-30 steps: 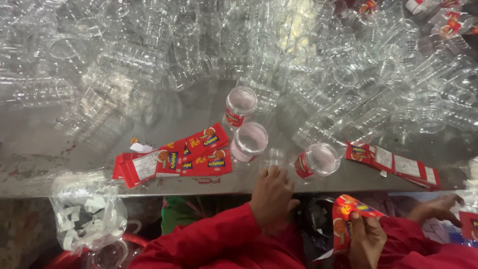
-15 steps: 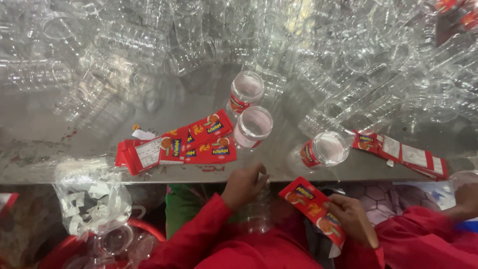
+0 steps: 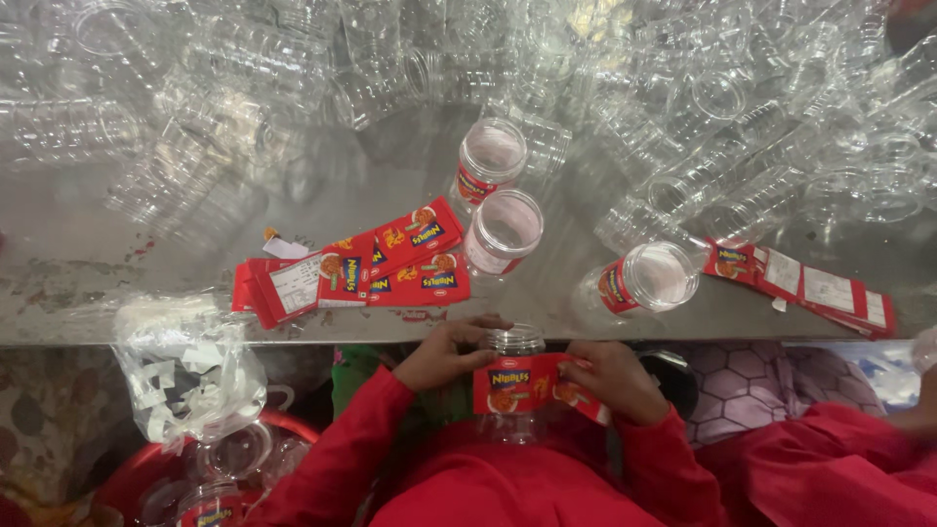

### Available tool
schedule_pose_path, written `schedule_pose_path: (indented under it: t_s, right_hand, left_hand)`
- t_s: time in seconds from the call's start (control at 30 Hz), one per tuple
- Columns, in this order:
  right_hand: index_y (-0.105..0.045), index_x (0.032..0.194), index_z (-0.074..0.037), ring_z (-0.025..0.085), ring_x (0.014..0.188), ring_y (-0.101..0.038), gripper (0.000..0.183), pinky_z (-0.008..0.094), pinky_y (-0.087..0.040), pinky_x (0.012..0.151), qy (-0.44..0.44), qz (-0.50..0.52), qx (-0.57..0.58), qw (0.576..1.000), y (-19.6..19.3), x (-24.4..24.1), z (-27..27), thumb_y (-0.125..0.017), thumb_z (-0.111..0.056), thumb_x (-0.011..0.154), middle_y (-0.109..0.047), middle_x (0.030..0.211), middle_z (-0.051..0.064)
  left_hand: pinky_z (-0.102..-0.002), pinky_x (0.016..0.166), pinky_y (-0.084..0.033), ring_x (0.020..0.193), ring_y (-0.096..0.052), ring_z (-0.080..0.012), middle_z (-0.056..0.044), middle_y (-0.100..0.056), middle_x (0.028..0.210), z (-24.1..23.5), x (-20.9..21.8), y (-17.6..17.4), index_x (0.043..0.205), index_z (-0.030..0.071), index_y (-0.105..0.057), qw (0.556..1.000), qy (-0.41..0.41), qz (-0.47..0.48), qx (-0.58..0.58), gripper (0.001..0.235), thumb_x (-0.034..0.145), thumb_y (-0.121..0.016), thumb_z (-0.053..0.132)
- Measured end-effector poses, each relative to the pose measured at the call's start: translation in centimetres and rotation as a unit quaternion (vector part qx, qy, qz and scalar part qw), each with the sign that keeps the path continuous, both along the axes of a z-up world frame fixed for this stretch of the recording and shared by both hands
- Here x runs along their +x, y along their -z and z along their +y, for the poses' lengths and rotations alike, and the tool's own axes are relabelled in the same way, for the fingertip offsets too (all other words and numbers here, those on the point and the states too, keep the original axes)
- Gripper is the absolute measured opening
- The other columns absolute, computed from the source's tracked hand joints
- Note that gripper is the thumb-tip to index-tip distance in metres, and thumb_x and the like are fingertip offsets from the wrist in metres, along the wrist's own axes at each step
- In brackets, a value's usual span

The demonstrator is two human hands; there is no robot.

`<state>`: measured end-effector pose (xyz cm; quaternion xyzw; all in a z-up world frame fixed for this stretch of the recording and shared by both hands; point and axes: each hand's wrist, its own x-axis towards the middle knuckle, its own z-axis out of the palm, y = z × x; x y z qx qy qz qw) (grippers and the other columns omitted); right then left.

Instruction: The person applies adhesive labels to clear plastic containers by hand at a workstation.

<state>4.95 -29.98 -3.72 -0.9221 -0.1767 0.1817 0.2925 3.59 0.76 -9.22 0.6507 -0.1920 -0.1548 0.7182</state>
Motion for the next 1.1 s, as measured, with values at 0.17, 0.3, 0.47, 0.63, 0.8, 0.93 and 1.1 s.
schedule_pose_path:
  t_s: [0.17,0.3,0.47,0.63,0.8,0.93,1.1]
  right_hand:
    - [-0.069,0.100,-0.004,0.036,0.077,-0.072,0.021,0.042,-0.054,0.069,-0.014,-0.015,0.070,0.997,4.8,0.2,0.2,-0.065,-0.022,0.091,-0.072,0.087,0.020]
    - [-0.067,0.118,-0.006,0.039,0.091,-0.073,0.036,0.042,-0.056,0.075,0.018,-0.018,0.102,0.994,5.8,-0.7,2.1,-0.062,-0.012,0.083,-0.073,0.099,0.022]
    - [-0.058,0.131,-0.010,0.042,0.099,-0.069,0.048,0.045,-0.054,0.079,0.005,-0.010,0.031,0.999,0.8,-1.6,3.8,-0.071,-0.019,0.086,-0.073,0.106,0.021]
    - [-0.035,0.146,0.007,0.034,0.113,-0.061,0.082,0.044,-0.049,0.090,-0.148,-0.078,0.304,0.938,-1.8,-2.8,3.9,-0.077,-0.019,0.081,-0.054,0.135,0.024]
    - [-0.067,0.122,0.006,0.018,0.091,-0.064,0.031,0.033,-0.054,0.078,0.104,0.027,0.256,0.961,2.1,-3.3,2.0,-0.072,-0.010,0.095,-0.070,0.102,0.014]
    - [-0.064,0.131,-0.005,0.012,0.070,-0.060,0.045,0.030,-0.049,0.061,0.254,0.103,0.273,0.922,0.8,-4.7,1.7,-0.071,-0.002,0.086,-0.074,0.083,0.009]
    - [-0.072,0.119,-0.003,0.011,0.087,-0.065,0.035,0.028,-0.051,0.075,0.185,0.078,0.354,0.913,-2.8,-4.7,2.2,-0.071,0.002,0.084,-0.074,0.096,0.004]
  left_hand:
    - [-0.037,0.100,-0.053,0.125,-0.064,-0.0250,-0.017,-0.067,0.136,-0.3,0.3,-0.5,0.078,-0.003,-0.063,0.997,-0.016,-0.069,0.032,0.023,0.088,-0.077,0.011]
    - [-0.032,0.084,-0.058,0.098,-0.072,-0.0197,-0.015,-0.073,0.116,-1.2,1.4,-0.5,0.084,-0.002,-0.063,0.986,-0.081,-0.100,0.105,0.026,0.080,-0.082,0.015]
    - [-0.031,0.068,-0.054,0.075,-0.066,-0.0147,-0.006,-0.067,0.084,-2.5,2.3,1.7,0.114,0.007,-0.056,0.983,-0.163,0.022,0.078,0.043,0.082,-0.079,0.024]
    - [-0.028,0.052,-0.034,0.058,-0.045,-0.0108,-0.001,-0.053,0.067,-3.9,1.5,4.7,0.081,0.004,-0.057,0.952,-0.200,0.221,-0.074,0.040,0.103,-0.071,0.035]
    - [-0.026,0.064,-0.047,0.069,-0.058,-0.0078,0.001,-0.061,0.082,-3.6,0.5,0.6,0.097,0.006,-0.061,0.887,-0.194,0.243,-0.342,0.022,0.102,-0.069,0.025]
    - [-0.029,0.075,-0.058,0.084,-0.071,-0.0130,-0.003,-0.072,0.095,-3.3,-0.6,-3.2,0.116,0.005,-0.058,0.909,-0.239,0.190,-0.283,0.031,0.088,-0.071,0.006]
    - [-0.029,0.084,-0.056,0.096,-0.065,-0.0114,-0.004,-0.068,0.105,-4.8,-1.6,-1.7,0.133,-0.001,-0.057,0.952,-0.178,0.093,-0.233,0.042,0.093,-0.070,0.000]
